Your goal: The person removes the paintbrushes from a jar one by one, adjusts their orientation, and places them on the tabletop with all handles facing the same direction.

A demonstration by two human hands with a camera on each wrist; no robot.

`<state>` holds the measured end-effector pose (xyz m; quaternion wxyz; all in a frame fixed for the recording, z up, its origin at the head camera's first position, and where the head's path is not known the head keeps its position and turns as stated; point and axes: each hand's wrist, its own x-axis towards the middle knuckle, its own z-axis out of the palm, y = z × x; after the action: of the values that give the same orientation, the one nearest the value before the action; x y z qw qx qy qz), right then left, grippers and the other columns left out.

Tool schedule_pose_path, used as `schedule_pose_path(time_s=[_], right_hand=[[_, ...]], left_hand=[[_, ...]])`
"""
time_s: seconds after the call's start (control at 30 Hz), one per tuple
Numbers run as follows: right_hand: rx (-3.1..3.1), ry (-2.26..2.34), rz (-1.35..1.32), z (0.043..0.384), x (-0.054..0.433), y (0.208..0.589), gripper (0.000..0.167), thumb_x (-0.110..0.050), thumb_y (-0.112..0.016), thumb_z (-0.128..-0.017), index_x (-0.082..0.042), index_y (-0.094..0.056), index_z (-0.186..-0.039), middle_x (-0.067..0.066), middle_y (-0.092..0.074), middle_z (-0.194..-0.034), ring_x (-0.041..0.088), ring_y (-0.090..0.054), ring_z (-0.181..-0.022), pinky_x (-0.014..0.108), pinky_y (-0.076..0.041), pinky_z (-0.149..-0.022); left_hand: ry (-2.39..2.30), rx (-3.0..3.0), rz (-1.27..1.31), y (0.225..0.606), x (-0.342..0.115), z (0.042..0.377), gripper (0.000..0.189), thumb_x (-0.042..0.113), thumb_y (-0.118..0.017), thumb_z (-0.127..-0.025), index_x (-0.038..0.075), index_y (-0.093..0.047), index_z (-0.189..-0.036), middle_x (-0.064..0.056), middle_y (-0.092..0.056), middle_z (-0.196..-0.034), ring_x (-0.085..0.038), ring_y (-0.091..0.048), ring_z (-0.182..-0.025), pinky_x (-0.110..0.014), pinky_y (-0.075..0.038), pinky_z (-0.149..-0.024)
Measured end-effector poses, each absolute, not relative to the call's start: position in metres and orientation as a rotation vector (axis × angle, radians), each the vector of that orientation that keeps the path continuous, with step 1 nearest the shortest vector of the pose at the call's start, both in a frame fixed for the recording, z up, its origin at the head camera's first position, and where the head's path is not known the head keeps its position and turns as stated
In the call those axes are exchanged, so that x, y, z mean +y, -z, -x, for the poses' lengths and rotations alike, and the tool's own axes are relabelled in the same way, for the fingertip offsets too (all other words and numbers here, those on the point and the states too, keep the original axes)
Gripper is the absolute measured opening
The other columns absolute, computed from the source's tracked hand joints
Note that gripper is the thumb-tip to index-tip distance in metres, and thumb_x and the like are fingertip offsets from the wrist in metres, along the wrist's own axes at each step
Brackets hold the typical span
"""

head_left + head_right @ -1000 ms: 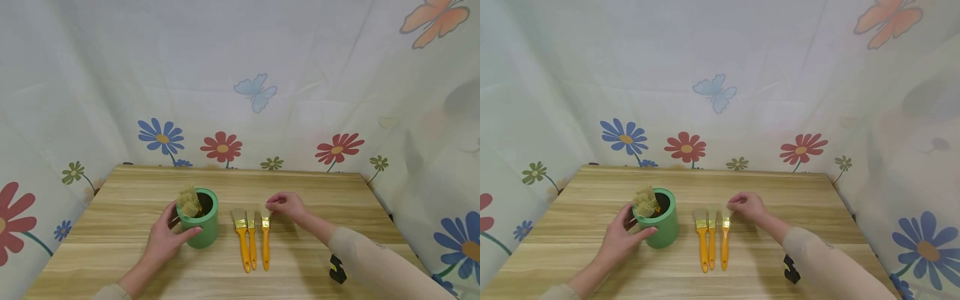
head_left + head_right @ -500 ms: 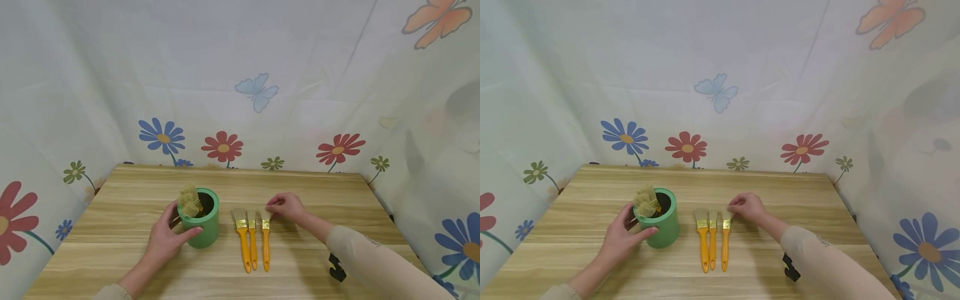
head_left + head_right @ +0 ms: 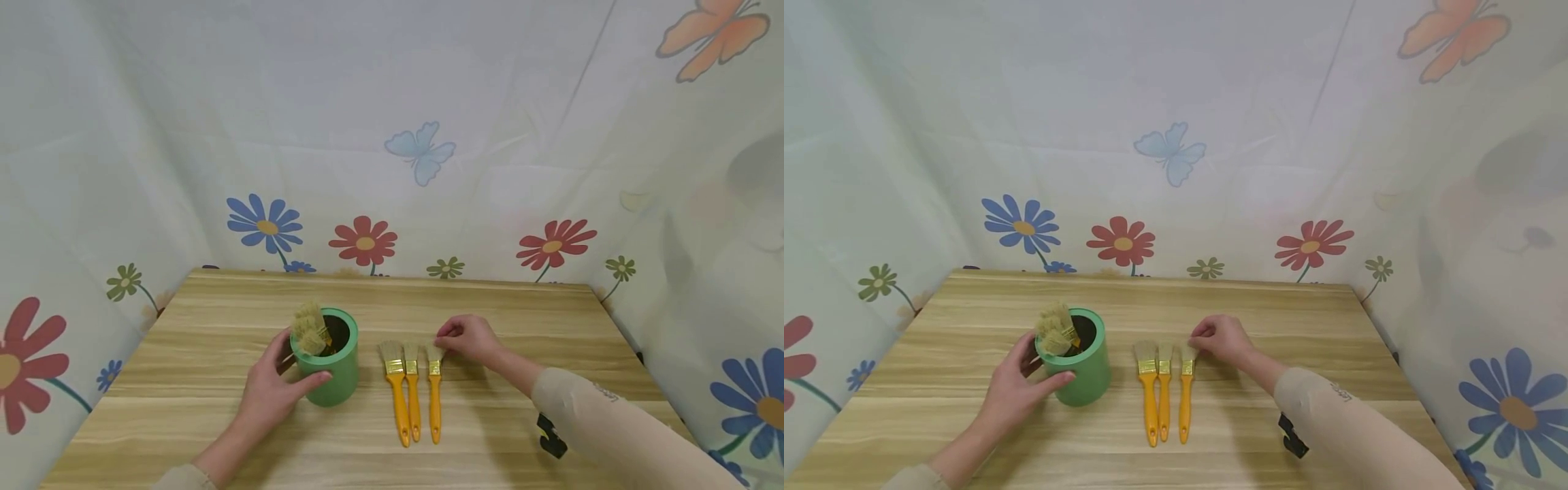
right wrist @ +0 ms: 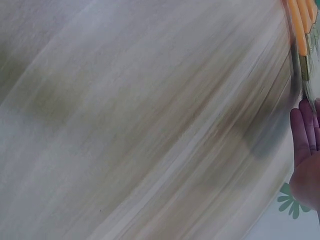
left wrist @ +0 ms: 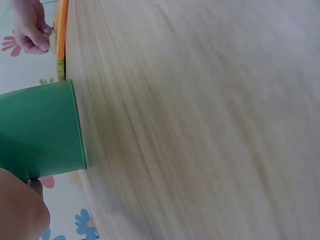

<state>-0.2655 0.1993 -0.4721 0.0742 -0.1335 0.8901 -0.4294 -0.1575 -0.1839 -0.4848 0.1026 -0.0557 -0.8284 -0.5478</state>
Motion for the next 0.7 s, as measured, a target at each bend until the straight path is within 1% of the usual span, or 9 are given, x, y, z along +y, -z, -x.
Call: schedule_pose_path(time_s=[0.23,0.37,0.53,0.7], right_hand=[[2.786,1.147,0.448,0.266,0.208,0.469,0.006,-0.010,-0.084,-0.093,-0.006,-0.079,-0.093,-0.001,-0.076,-0.084,0.010,-0.070,-0.076,0.025,-0.063,-0.073],[2.836,1.102,0.468,0.266,0.213,0.465,0.007,-0.011,-0.084,-0.093,-0.007,-0.080,-0.093,0.000,-0.077,-0.086,0.011,-0.070,-0.079,0.027,-0.063,-0.076],[2.797,1.158,0.456,0.264,0.216,0.455,0.010,-0.013,-0.083,-0.095,-0.005,-0.080,-0.099,0.002,-0.078,-0.091,0.014,-0.072,-0.082,0.030,-0.066,-0.077],[2.729,1.260,0.455,0.262,0.219,0.446,0.016,-0.015,-0.083,-0.096,-0.004,-0.079,-0.107,0.003,-0.079,-0.096,0.015,-0.074,-0.085,0.031,-0.066,-0.081]], left_hand=[[1.616,-2.449,0.161,0.483,-0.183,0.157,0.099,0.034,-0.097,-0.081,0.012,-0.043,-0.161,-0.012,-0.055,-0.156,-0.037,-0.056,-0.141,-0.049,-0.051,-0.117],[1.608,-2.456,0.151,0.482,-0.183,0.156,0.099,0.035,-0.097,-0.081,0.011,-0.043,-0.161,-0.013,-0.055,-0.156,-0.038,-0.056,-0.141,-0.049,-0.051,-0.117],[1.606,-2.460,0.150,0.480,-0.183,0.155,0.098,0.035,-0.096,-0.082,0.012,-0.043,-0.160,-0.013,-0.056,-0.155,-0.038,-0.057,-0.140,-0.051,-0.051,-0.117],[1.618,-2.458,0.147,0.480,-0.183,0.155,0.098,0.035,-0.097,-0.081,0.013,-0.044,-0.160,-0.012,-0.056,-0.155,-0.038,-0.057,-0.140,-0.050,-0.050,-0.117]])
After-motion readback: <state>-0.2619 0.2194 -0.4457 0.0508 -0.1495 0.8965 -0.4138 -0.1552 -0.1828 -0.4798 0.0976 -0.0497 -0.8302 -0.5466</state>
